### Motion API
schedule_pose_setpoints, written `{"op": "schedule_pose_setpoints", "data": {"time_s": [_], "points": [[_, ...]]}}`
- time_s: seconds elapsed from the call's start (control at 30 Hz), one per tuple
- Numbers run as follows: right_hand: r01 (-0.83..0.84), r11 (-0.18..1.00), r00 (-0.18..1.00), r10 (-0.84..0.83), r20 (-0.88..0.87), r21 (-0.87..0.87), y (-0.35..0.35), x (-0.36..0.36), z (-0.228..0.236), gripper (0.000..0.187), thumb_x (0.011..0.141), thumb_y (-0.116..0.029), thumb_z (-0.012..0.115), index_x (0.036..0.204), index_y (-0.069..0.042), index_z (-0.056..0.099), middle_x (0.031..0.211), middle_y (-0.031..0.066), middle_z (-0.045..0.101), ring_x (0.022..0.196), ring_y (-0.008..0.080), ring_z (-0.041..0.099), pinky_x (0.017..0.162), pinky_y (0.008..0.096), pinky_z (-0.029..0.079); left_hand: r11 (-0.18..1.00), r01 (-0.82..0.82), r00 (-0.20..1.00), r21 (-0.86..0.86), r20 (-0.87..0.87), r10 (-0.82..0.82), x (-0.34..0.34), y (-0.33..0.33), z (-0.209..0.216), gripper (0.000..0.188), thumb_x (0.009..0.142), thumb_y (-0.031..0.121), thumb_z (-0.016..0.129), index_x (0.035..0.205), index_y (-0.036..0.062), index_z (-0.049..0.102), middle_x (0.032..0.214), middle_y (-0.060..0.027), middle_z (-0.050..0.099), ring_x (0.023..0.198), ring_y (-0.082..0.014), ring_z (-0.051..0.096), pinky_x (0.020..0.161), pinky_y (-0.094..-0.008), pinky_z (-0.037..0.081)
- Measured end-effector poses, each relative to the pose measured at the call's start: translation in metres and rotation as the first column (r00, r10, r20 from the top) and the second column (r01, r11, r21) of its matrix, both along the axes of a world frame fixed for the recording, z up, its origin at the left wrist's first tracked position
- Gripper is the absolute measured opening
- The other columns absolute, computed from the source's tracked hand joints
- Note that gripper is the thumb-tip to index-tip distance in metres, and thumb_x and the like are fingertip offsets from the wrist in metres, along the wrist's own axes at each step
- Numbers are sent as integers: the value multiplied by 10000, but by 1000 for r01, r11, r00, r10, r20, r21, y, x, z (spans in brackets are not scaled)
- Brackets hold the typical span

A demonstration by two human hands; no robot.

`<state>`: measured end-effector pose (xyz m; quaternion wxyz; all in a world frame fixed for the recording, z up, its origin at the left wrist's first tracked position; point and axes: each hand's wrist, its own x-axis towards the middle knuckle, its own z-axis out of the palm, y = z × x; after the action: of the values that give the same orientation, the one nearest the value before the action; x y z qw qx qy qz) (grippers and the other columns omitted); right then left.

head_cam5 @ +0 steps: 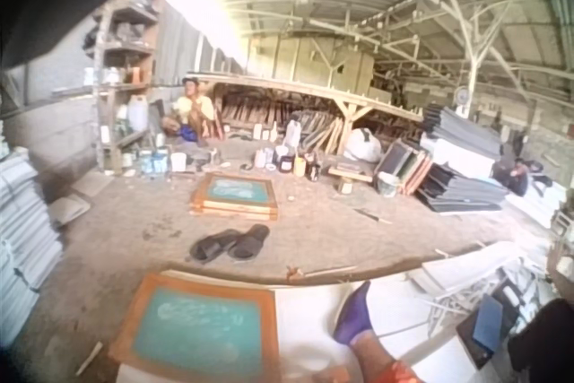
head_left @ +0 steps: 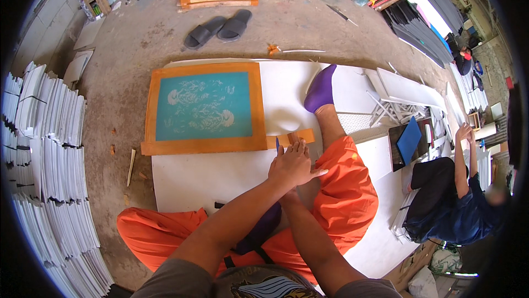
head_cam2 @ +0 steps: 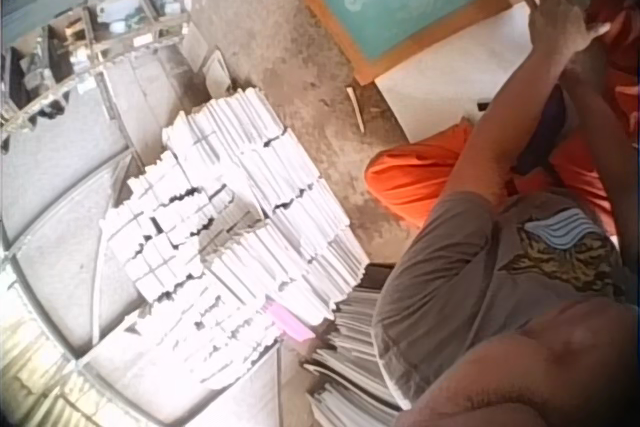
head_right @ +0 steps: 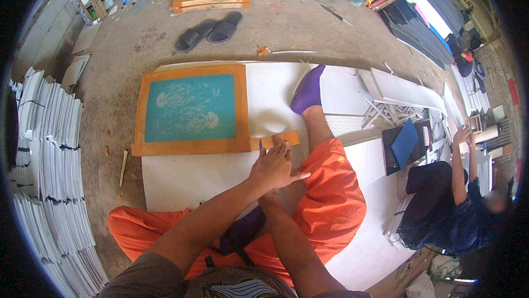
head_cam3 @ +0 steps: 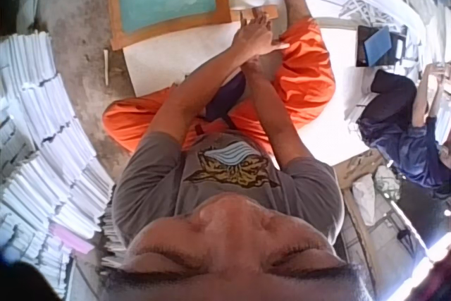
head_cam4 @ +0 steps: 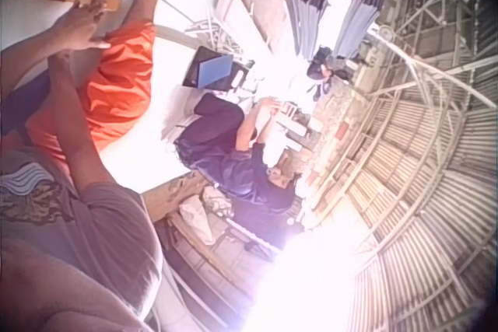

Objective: The person sits on the floor and wraps a rectangular frame with a teal center using clear packing tape. They apply tape strips to the edges and corners, smooth them down, and use a utility knife to trim excess tape. The person handles the frame repeatedly, turning it over to cover all sides.

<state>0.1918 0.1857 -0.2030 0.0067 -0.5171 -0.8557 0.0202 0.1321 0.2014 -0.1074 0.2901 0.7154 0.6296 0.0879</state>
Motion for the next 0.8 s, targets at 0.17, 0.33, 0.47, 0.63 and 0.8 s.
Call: {"op": "schedule_pose_setpoints", "data": {"time_s": [0.17,0.33,0.47,0.63,0.8], "points": [[-3,1000,1000,3,19,-7,0,-2,1,539,976,-331,572,1432,-52,501,1470,231,496,1374,375,466,1118,502,384,999,24,1000,-46,-9,-25,-3,2,6,1130,883,853,370,1490,-100,402,1631,-222,307,1532,-330,275,1199,-645,234],[-3,1000,999,3,37,-6,2,-3,2,548,975,-335,574,1440,-55,495,1475,229,492,1380,372,461,1121,500,383,998,6,1000,-55,-18,-7,0,3,5,1128,858,857,433,1511,-62,404,1649,-198,281,1521,-331,299,1202,-643,233],[-6,1000,999,6,48,-7,2,-4,3,555,974,-338,576,1446,-58,491,1479,228,488,1385,370,457,1123,498,382,999,-3,1000,-39,-1,3,0,2,5,1118,852,858,445,1483,-65,451,1648,-201,282,1513,-347,311,1205,-650,216],[-9,1000,998,10,60,-13,2,-5,4,564,973,-342,579,1454,-62,486,1485,227,484,1391,366,452,1126,496,380,1000,3,1000,-15,-12,-3,-2,0,9,1091,846,853,468,1408,-79,542,1623,-234,319,1488,-379,342,1212,-607,233],[-12,1000,997,13,74,-15,1,-6,6,573,972,-345,581,1462,-65,481,1490,226,479,1397,363,447,1128,493,379,998,36,999,51,-10,-36,-3,2,5,1082,845,841,492,1359,-107,577,1576,-285,371,1444,-399,404,1199,-491,309]]}}
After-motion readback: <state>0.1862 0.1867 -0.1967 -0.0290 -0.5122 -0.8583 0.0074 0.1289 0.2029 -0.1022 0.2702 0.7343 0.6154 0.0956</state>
